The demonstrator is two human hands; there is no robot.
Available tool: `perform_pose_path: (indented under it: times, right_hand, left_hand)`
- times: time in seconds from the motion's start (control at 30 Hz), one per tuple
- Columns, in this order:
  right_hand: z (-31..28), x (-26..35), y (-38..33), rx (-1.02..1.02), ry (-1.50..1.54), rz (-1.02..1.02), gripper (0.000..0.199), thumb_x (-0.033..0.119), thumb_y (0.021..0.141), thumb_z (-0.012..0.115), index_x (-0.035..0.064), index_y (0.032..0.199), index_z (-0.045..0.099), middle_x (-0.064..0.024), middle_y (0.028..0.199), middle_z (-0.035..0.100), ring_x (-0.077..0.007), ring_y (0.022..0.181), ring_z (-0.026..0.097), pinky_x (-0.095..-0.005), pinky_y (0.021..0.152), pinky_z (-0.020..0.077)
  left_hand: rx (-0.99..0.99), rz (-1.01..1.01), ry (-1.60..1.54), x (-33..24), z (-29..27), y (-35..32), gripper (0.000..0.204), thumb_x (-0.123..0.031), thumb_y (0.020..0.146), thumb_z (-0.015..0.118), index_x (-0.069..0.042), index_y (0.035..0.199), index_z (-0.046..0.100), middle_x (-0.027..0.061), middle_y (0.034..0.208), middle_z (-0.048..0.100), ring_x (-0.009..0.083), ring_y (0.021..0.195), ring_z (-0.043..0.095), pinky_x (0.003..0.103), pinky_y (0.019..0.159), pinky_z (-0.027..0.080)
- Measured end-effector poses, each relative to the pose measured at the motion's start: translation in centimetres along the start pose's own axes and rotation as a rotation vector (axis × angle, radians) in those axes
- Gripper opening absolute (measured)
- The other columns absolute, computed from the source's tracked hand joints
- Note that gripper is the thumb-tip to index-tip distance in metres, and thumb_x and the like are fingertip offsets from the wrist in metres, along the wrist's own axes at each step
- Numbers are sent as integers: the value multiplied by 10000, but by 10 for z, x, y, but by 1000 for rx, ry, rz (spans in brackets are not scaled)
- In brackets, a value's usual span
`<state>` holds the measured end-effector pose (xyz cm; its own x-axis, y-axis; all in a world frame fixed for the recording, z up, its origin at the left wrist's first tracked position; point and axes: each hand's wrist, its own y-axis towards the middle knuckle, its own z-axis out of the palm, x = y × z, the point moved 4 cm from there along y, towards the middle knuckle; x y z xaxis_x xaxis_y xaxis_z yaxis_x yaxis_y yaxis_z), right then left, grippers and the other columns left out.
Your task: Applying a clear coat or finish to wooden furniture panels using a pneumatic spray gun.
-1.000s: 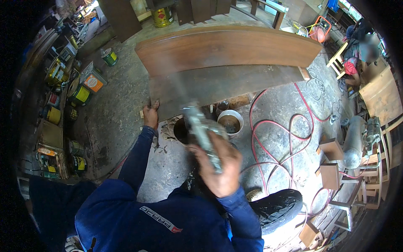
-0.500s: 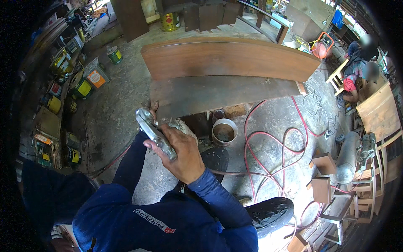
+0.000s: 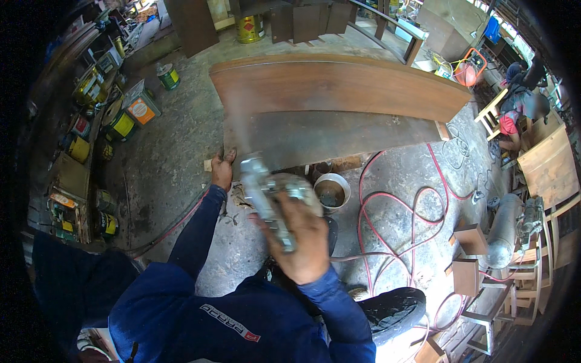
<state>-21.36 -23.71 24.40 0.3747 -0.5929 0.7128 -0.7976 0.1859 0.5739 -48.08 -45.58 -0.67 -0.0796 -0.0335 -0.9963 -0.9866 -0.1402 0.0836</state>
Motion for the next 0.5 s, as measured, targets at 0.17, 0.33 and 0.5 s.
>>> perform_pose_path:
  times: [0.17,0.33,0.5]
  right_hand:
    - [31,0,10,145,185,-32,463,169,816,844,-49,1179,657,-213,963,728,-318,846,737,-367,779,560]
    - [-28,-27,2,4,200,198,434,119,821,819,-63,1177,651,-233,1044,725,-338,924,745,-390,821,578]
    - [-133,-68,-22,-303,-70,251,334,156,861,802,-42,1111,701,-138,870,732,-215,762,703,-350,733,538]
  left_hand:
    - [25,-28,-42,-22,3,-17,485,-216,962,682,54,1348,568,134,1214,679,189,1082,621,306,961,472]
    - [76,-32,-106,-11,1,-8,411,-166,981,654,5,1349,590,83,1215,682,165,1063,619,302,960,476]
    - [-12,10,16,7,-4,4,558,-226,946,688,58,1402,535,127,1236,668,198,1054,641,322,931,504]
